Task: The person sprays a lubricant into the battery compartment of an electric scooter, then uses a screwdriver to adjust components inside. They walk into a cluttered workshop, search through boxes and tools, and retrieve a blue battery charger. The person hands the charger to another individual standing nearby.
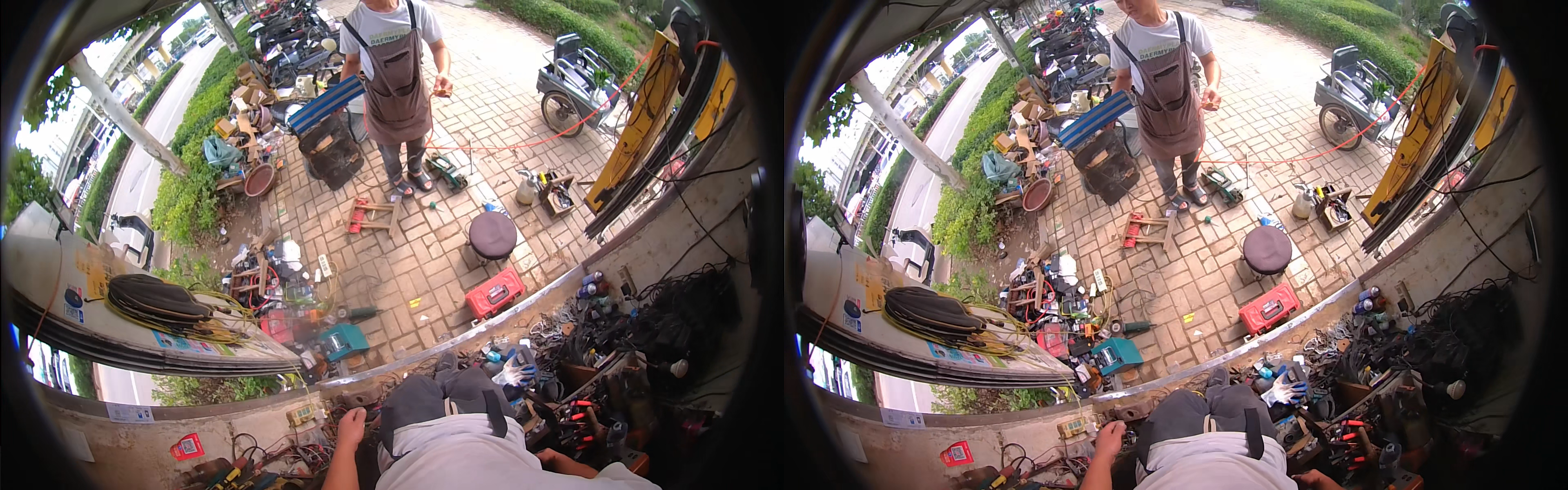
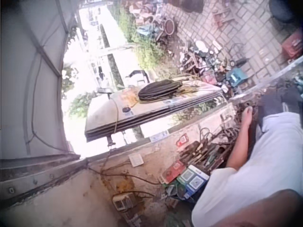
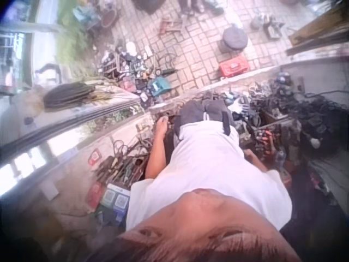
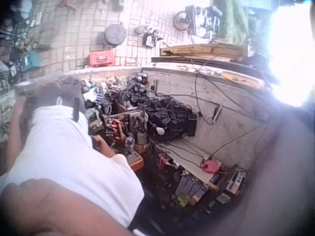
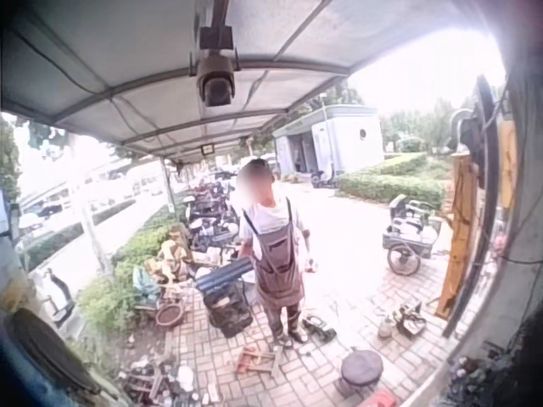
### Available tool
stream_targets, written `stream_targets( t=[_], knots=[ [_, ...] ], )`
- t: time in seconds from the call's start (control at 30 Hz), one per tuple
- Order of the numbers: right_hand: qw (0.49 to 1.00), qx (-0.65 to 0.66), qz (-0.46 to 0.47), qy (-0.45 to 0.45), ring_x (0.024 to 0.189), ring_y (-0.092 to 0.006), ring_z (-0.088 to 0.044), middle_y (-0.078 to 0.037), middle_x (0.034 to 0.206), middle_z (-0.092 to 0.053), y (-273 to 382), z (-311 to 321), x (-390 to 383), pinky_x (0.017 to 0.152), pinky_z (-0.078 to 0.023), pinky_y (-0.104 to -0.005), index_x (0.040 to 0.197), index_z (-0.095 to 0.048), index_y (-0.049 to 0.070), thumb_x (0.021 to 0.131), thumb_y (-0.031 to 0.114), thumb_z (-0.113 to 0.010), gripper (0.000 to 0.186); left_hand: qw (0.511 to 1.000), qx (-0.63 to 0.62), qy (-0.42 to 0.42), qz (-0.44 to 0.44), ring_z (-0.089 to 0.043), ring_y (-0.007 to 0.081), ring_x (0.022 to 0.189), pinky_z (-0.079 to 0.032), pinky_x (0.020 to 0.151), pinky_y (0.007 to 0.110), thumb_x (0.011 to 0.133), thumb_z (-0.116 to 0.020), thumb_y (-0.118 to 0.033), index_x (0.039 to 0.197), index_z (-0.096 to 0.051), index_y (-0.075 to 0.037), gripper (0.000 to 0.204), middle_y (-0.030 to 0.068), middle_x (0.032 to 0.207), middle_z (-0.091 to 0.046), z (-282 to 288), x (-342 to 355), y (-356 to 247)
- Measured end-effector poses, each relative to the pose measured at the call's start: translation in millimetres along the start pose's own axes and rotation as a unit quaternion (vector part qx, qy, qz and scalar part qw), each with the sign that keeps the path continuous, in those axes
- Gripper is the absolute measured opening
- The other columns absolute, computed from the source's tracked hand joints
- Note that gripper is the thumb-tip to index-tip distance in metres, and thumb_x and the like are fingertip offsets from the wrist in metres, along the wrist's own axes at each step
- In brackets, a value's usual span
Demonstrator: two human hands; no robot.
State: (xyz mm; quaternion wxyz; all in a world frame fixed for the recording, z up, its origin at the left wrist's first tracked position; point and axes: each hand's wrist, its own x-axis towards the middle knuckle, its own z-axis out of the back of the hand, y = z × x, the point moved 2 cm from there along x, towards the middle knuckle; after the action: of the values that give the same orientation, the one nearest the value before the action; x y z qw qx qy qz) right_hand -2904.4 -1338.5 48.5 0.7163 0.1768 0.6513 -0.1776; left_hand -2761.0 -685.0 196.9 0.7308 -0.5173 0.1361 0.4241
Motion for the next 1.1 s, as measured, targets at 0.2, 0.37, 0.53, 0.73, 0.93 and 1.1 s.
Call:
stream_targets(
  t=[0.2,0.37,0.53,0.73,0.93,1.1],
  knots=[
    [0.924,0.368,0.050,-0.095,0.087,-0.0180,-0.065,-0.010,0.097,-0.072,133.3,41.2,18.2,0.082,-0.052,-0.0322,0.105,-0.071,-0.002,0.082,0.033,-0.073,0.042,0.989,0.143,0.019,-0.034,-0.064,0.0342,0.099,-0.047,0.088,0.040,0.092,-0.056,-0.038,0.109,-0.066,-0.002,0.042,0.0211,0.103,-0.068,22.6,77.4,-57.1],
    [0.915,0.377,0.050,-0.132,0.072,-0.0188,-0.063,-0.008,0.086,-0.069,241.8,131.2,-20.3,0.064,-0.051,-0.0321,0.101,-0.070,-0.003,0.086,0.022,-0.071,0.029,0.989,0.136,-0.031,-0.058,-0.065,0.0325,0.098,-0.047,0.086,0.039,0.092,-0.057,-0.038,0.109,-0.066,-0.002,0.041,0.0201,0.100,-0.068,51.5,132.3,-94.8],
    [0.895,0.374,0.150,-0.191,0.074,-0.0181,-0.064,-0.011,0.088,-0.069,333.7,217.7,-14.0,0.066,-0.051,-0.0316,0.110,-0.067,-0.004,0.085,0.028,-0.069,0.040,0.976,0.196,0.030,-0.089,-0.066,0.0320,0.097,-0.049,0.085,0.038,0.091,-0.058,-0.037,0.111,-0.066,-0.003,0.040,0.0192,0.101,-0.068,61.8,186.2,-141.5],
    [0.878,0.227,0.284,-0.311,0.102,-0.0251,-0.066,-0.020,0.110,-0.068,520.0,300.9,-20.5,0.090,-0.050,-0.0340,0.117,-0.062,-0.006,0.084,0.027,-0.068,0.047,0.979,0.155,0.070,-0.117,-0.063,0.0338,0.100,-0.048,0.088,0.039,0.094,-0.057,-0.028,0.116,-0.063,-0.002,0.034,0.0197,0.107,-0.067,89.5,249.0,-145.0],
    [0.865,0.126,0.254,-0.414,0.097,-0.0273,-0.068,-0.020,0.105,-0.069,680.7,292.4,190.0,0.089,-0.051,-0.0335,0.111,-0.066,-0.004,0.080,0.026,-0.071,0.043,0.945,0.192,-0.261,-0.044,-0.057,0.0458,0.107,-0.044,0.092,0.049,0.095,-0.048,-0.044,0.110,-0.063,0.002,0.051,0.0278,0.110,-0.063,82.5,486.3,151.4],
    [0.801,-0.038,0.398,-0.446,0.111,-0.0318,-0.061,-0.022,0.117,-0.063,778.8,356.9,128.3,0.094,-0.048,-0.0375,0.110,-0.066,-0.004,0.079,0.033,-0.072,0.048,0.996,0.066,-0.058,0.026,-0.060,0.0419,0.094,-0.047,0.086,0.046,0.095,-0.051,-0.041,0.108,-0.064,0.003,0.048,0.0261,0.101,-0.065,45.8,458.1,46.1]
  ],
)
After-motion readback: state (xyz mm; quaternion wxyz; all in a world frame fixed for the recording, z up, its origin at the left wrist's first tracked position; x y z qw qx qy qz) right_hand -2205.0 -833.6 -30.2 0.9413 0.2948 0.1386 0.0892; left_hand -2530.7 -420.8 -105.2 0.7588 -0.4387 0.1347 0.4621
